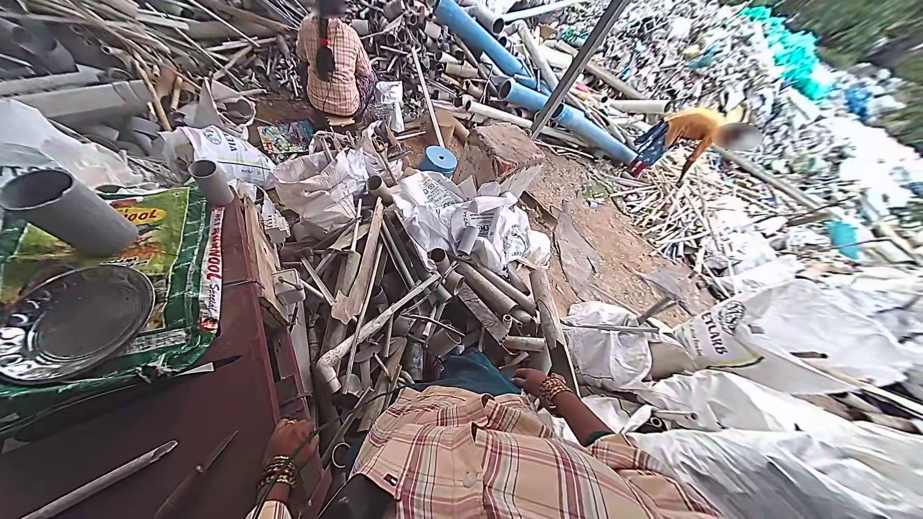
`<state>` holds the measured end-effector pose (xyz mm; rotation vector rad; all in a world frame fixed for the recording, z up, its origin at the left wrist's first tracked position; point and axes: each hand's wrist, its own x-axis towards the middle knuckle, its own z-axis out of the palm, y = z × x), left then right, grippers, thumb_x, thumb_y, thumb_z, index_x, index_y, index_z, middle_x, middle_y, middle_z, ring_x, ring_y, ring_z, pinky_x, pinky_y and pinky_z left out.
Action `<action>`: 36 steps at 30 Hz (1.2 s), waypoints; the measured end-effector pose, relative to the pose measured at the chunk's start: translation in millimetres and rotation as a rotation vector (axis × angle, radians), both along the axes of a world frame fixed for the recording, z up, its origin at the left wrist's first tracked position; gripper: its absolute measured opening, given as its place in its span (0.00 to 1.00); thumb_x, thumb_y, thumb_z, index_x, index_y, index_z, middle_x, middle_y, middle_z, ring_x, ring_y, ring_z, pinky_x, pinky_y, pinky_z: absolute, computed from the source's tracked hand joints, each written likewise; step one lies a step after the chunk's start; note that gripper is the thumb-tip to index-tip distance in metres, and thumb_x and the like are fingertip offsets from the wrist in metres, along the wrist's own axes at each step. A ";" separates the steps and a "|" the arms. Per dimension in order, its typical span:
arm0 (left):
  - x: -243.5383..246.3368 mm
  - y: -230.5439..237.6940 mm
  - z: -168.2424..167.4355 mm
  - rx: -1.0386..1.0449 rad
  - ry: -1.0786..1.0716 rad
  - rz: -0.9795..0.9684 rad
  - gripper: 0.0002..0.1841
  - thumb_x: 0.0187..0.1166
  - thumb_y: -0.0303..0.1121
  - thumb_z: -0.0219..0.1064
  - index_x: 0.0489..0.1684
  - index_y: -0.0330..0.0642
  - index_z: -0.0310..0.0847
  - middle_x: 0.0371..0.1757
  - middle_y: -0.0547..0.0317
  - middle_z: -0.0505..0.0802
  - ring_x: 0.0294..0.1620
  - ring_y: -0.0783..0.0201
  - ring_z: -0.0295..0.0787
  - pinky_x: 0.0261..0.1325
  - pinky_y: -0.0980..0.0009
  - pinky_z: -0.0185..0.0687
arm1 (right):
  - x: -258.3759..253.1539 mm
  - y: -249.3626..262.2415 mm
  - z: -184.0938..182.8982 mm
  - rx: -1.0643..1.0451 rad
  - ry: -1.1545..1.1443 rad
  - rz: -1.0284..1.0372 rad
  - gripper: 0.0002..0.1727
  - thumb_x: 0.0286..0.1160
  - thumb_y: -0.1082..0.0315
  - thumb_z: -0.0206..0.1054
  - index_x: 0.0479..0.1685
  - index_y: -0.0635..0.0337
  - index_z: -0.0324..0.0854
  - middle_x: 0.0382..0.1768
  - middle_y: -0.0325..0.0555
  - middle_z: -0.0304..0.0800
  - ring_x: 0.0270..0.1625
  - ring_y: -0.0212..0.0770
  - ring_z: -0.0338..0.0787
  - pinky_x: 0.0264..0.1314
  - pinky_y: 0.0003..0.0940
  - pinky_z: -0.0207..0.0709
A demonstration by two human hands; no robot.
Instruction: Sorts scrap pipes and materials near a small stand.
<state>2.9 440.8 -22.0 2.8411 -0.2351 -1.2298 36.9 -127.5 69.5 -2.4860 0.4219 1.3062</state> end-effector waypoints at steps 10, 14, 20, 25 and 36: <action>7.7 -8.8 19.2 0.012 0.126 0.033 0.23 0.92 0.42 0.49 0.69 0.37 0.83 0.72 0.46 0.88 0.81 0.50 0.78 0.89 0.52 0.54 | 8.0 -8.7 -9.8 0.040 0.024 -0.022 0.24 0.93 0.57 0.55 0.72 0.67 0.80 0.70 0.68 0.84 0.76 0.62 0.82 0.83 0.60 0.66; -2.7 -10.9 38.6 -0.050 -0.016 0.093 0.21 0.89 0.38 0.54 0.67 0.35 0.86 0.66 0.41 0.92 0.74 0.45 0.84 0.86 0.51 0.59 | 21.7 -15.8 -21.7 0.030 0.067 0.004 0.24 0.92 0.56 0.56 0.71 0.67 0.81 0.69 0.68 0.85 0.75 0.63 0.83 0.81 0.62 0.67; -9.5 -4.5 1.8 -0.024 -0.120 0.074 0.19 0.85 0.39 0.60 0.57 0.35 0.91 0.58 0.42 0.96 0.66 0.44 0.90 0.83 0.47 0.65 | 67.2 -8.2 -10.2 0.072 0.080 -0.004 0.24 0.94 0.59 0.53 0.73 0.68 0.79 0.69 0.69 0.85 0.74 0.63 0.83 0.81 0.60 0.68; -7.2 -0.7 -1.9 0.082 0.001 0.029 0.22 0.87 0.42 0.54 0.60 0.36 0.90 0.65 0.48 0.94 0.73 0.49 0.86 0.87 0.51 0.59 | 75.5 0.4 -24.2 0.127 0.119 0.001 0.23 0.94 0.60 0.53 0.73 0.69 0.79 0.71 0.70 0.83 0.78 0.64 0.80 0.84 0.60 0.64; -11.1 -1.0 9.0 -0.113 -0.225 0.048 0.15 0.81 0.34 0.63 0.42 0.31 0.93 0.48 0.40 0.97 0.57 0.42 0.94 0.76 0.45 0.73 | 8.3 14.0 -35.7 0.081 0.171 -0.087 0.22 0.94 0.61 0.54 0.71 0.68 0.81 0.70 0.69 0.85 0.76 0.63 0.82 0.83 0.60 0.66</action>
